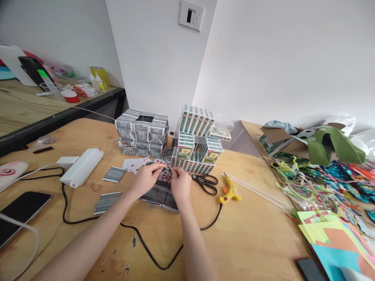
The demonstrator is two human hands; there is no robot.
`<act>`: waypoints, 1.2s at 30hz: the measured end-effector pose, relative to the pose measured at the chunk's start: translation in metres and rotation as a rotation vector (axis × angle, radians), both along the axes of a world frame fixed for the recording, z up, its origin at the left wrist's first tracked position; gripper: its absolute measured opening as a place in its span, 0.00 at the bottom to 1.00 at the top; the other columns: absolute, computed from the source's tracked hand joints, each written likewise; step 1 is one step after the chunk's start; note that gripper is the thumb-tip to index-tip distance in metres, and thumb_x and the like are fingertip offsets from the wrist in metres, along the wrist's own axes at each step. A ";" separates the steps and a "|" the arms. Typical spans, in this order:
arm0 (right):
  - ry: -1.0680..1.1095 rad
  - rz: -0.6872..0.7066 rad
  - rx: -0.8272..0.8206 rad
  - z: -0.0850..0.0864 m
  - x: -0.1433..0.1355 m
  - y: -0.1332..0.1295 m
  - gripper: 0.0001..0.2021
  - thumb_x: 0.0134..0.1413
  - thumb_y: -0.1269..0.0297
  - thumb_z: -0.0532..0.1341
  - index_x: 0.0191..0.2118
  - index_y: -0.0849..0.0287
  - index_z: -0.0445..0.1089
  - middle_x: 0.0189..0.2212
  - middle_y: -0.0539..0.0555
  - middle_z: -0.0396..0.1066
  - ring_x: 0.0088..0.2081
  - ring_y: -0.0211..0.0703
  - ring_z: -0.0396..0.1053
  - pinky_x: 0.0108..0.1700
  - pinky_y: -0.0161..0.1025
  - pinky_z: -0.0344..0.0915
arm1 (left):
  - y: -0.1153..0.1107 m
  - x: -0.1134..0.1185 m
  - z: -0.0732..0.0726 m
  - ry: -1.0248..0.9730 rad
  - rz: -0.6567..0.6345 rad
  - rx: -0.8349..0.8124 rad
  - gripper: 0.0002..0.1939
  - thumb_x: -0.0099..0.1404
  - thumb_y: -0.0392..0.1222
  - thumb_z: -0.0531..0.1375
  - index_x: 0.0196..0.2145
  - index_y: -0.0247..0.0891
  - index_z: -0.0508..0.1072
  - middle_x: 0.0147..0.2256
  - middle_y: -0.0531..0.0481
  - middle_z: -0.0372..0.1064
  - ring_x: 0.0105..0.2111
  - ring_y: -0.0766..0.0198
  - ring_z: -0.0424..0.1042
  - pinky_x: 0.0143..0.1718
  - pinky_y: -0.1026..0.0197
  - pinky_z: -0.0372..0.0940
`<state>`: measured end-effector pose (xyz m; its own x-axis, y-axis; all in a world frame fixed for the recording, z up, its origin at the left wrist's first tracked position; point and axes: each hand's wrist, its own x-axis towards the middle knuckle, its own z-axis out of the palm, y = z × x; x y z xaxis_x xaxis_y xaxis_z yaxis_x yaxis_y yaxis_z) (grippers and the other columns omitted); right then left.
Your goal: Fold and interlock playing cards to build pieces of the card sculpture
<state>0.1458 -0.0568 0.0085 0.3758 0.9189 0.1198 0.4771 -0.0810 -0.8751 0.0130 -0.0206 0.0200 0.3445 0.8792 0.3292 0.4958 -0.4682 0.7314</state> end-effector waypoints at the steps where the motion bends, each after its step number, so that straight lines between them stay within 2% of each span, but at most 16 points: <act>1: -0.009 0.005 0.010 0.000 0.000 0.000 0.10 0.50 0.62 0.53 0.31 0.58 0.71 0.16 0.49 0.70 0.19 0.40 0.69 0.27 0.33 0.64 | 0.000 -0.001 0.000 -0.004 0.009 0.004 0.13 0.61 0.36 0.50 0.38 0.40 0.73 0.37 0.52 0.74 0.36 0.65 0.72 0.40 0.64 0.64; 5: -0.054 0.002 0.031 -0.004 0.000 0.001 0.09 0.48 0.60 0.56 0.30 0.58 0.71 0.23 0.51 0.73 0.23 0.41 0.70 0.28 0.33 0.64 | 0.000 -0.002 -0.001 -0.011 0.038 0.001 0.12 0.60 0.35 0.51 0.37 0.39 0.73 0.36 0.51 0.74 0.35 0.65 0.72 0.38 0.64 0.65; 10: -0.059 -0.007 0.007 -0.007 0.001 0.002 0.10 0.44 0.61 0.60 0.34 0.58 0.70 0.22 0.51 0.72 0.23 0.41 0.69 0.28 0.34 0.64 | 0.001 -0.003 -0.003 -0.075 0.067 0.003 0.13 0.59 0.33 0.51 0.39 0.39 0.71 0.35 0.51 0.74 0.33 0.66 0.72 0.35 0.65 0.65; 17: -0.080 0.026 0.025 -0.008 -0.001 0.001 0.09 0.48 0.65 0.55 0.35 0.58 0.69 0.22 0.52 0.72 0.23 0.42 0.70 0.29 0.35 0.64 | 0.002 -0.002 -0.004 -0.115 0.066 0.035 0.15 0.58 0.31 0.50 0.39 0.39 0.71 0.36 0.51 0.74 0.34 0.66 0.72 0.35 0.65 0.65; 26: -0.170 0.123 0.028 0.000 -0.002 -0.002 0.16 0.42 0.74 0.51 0.39 0.60 0.70 0.23 0.51 0.71 0.24 0.40 0.67 0.29 0.34 0.62 | 0.005 -0.003 -0.006 -0.110 0.119 0.056 0.15 0.58 0.32 0.50 0.37 0.41 0.73 0.37 0.52 0.74 0.35 0.64 0.72 0.39 0.63 0.65; 29: -0.143 0.133 0.049 0.002 -0.004 -0.003 0.14 0.44 0.70 0.53 0.38 0.60 0.69 0.21 0.50 0.69 0.22 0.38 0.65 0.26 0.33 0.60 | 0.005 -0.003 -0.006 -0.108 0.121 0.061 0.14 0.58 0.32 0.51 0.37 0.40 0.73 0.36 0.51 0.74 0.34 0.64 0.73 0.38 0.63 0.66; 33: -0.018 0.114 0.059 0.001 -0.005 -0.001 0.11 0.49 0.61 0.53 0.34 0.60 0.69 0.18 0.49 0.67 0.19 0.38 0.64 0.23 0.33 0.59 | 0.004 -0.003 -0.006 -0.105 0.113 0.057 0.14 0.58 0.33 0.51 0.38 0.41 0.73 0.36 0.51 0.74 0.35 0.64 0.73 0.38 0.64 0.66; 36: 0.096 0.134 0.035 0.001 -0.004 0.000 0.12 0.50 0.59 0.52 0.32 0.60 0.69 0.18 0.49 0.67 0.18 0.38 0.64 0.22 0.33 0.60 | 0.004 -0.002 -0.006 -0.103 0.101 0.066 0.14 0.59 0.33 0.51 0.38 0.41 0.73 0.37 0.52 0.74 0.36 0.64 0.72 0.37 0.64 0.66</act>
<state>0.1416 -0.0566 0.0096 0.2613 0.9575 0.1221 0.3957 0.0091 -0.9183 0.0108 -0.0170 0.0144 0.2175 0.8829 0.4162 0.4669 -0.4686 0.7500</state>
